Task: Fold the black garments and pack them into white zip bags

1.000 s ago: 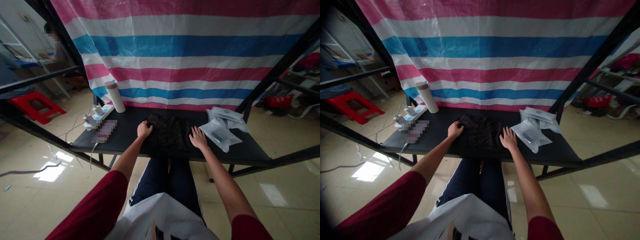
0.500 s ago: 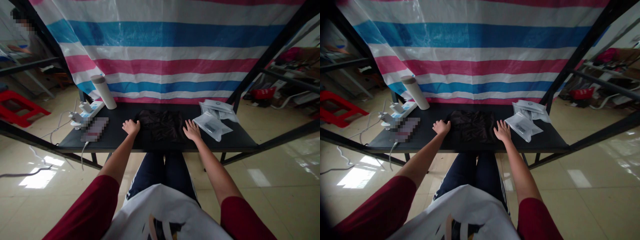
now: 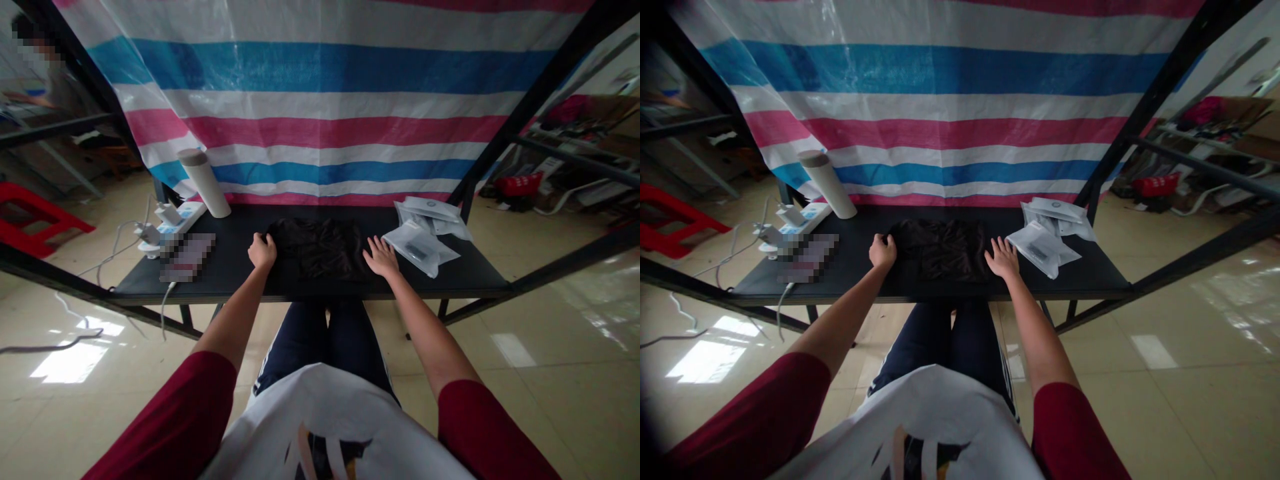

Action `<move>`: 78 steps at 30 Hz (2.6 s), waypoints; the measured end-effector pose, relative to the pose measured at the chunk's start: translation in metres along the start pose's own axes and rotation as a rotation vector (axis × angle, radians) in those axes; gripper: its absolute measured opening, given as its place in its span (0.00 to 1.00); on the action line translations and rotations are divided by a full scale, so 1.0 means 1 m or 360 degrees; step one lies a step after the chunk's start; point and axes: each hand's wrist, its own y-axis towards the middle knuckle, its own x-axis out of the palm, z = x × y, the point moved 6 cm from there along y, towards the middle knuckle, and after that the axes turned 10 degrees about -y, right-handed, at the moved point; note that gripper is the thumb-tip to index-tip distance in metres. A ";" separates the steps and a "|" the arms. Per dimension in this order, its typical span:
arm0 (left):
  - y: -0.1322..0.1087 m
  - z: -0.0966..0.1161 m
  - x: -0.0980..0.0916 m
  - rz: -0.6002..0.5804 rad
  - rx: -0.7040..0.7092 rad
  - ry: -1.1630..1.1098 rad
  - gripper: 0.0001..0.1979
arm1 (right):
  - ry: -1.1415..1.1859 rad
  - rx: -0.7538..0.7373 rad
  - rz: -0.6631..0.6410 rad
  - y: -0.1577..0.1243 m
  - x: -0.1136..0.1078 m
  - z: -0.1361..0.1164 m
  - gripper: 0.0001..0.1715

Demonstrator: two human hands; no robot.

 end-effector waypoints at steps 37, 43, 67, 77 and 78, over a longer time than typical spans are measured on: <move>-0.041 0.083 0.083 -0.1129 0.1224 0.0374 0.45 | 0.0080 0.0016 0.0004 -0.002 -0.004 0.001 0.38; -0.060 0.079 0.069 -0.1070 0.1242 0.0375 0.41 | 0.0155 0.0027 0.0069 -0.006 -0.011 -0.001 0.36; -0.137 0.019 -0.034 -0.1292 0.1302 0.0122 0.23 | 0.0694 -0.0971 0.0264 -0.138 -0.036 -0.034 0.34; -0.112 0.017 -0.017 -0.1025 0.0877 -0.0178 0.17 | 0.0812 -0.0158 0.0301 -0.097 -0.033 -0.035 0.26; -0.105 0.017 -0.013 -0.0962 0.0782 -0.0154 0.19 | 0.0792 -0.0064 0.0284 -0.091 -0.034 -0.036 0.27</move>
